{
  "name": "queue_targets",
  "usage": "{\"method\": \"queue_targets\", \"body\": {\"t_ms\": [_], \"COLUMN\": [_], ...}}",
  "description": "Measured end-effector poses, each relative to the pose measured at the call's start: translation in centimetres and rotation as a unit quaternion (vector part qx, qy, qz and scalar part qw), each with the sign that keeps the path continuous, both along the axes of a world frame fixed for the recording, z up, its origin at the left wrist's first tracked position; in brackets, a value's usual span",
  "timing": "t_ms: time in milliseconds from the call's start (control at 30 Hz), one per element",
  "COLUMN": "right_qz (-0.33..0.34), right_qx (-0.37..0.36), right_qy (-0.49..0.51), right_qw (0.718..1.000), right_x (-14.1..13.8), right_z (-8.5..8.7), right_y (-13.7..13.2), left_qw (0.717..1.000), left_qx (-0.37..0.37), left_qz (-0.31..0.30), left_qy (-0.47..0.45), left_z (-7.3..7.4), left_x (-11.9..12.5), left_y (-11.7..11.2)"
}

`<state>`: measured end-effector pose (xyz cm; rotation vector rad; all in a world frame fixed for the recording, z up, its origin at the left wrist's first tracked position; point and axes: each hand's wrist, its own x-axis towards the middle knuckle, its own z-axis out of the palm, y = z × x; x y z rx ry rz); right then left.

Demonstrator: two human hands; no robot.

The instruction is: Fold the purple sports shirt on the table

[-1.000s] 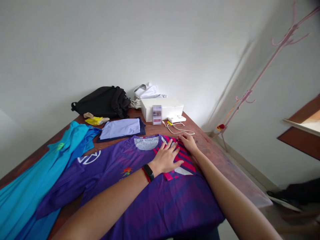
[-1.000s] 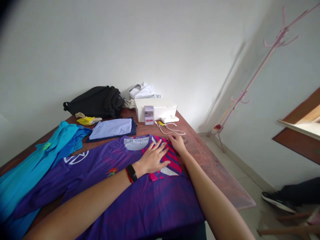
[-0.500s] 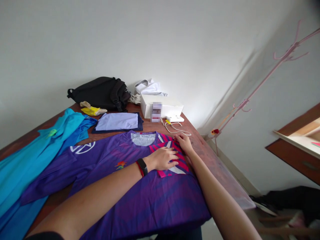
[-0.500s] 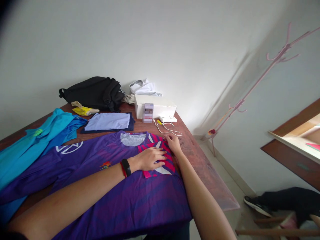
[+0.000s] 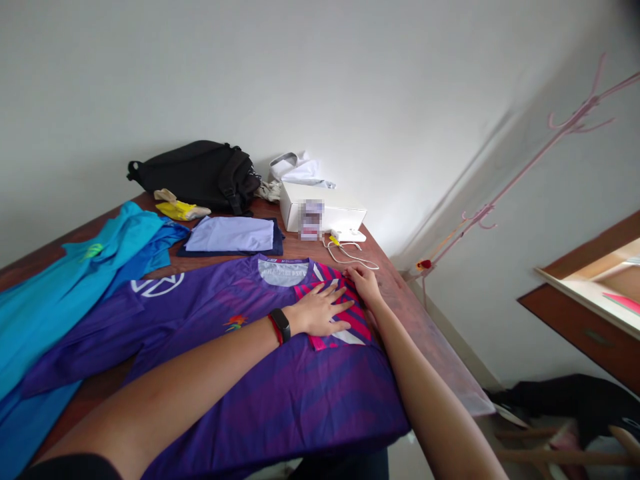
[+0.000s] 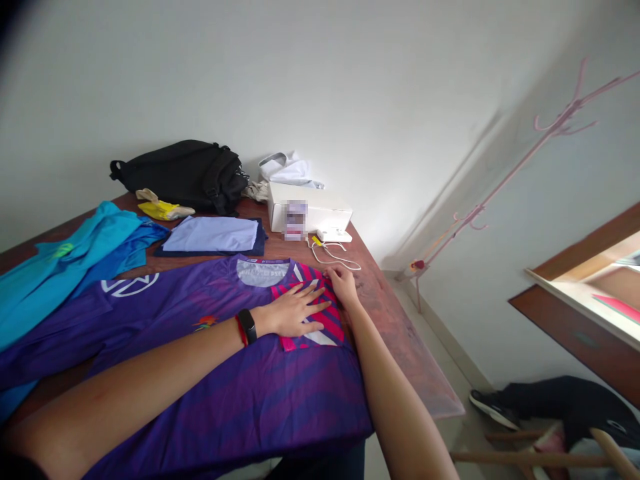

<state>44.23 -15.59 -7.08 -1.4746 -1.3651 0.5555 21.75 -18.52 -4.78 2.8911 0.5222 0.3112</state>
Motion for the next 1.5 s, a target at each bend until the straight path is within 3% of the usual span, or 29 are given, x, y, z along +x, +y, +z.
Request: {"method": "queue_targets", "body": {"t_ms": [467, 600, 733, 833, 1500], "right_qz": [-0.007, -0.005, 0.0, 0.001, 0.002], "right_qx": [-0.003, -0.006, -0.005, -0.006, -0.01], "right_qy": [0.002, 0.002, 0.007, 0.01, 0.004], "right_qw": [1.0, 1.0, 1.0, 1.0, 1.0], "right_x": [-0.1, -0.1, 0.0, 0.1, -0.6], "right_z": [0.1, 0.1, 0.0, -0.1, 0.8], "right_y": [0.0, 0.0, 0.1, 0.1, -0.5], "left_qw": [1.0, 0.997, 0.989, 0.987, 0.987], "left_qx": [-0.028, -0.002, -0.023, -0.03, -0.027], "left_qz": [-0.01, -0.067, -0.143, -0.157, -0.154], "left_qy": [-0.005, -0.023, -0.015, -0.001, -0.02], "left_z": [0.5, 1.7, 2.5, 2.2, 0.7], "left_x": [-0.2, 0.0, 0.8, 1.0, 1.1], "left_y": [0.0, -1.9, -4.7, -5.6, -5.5]}}
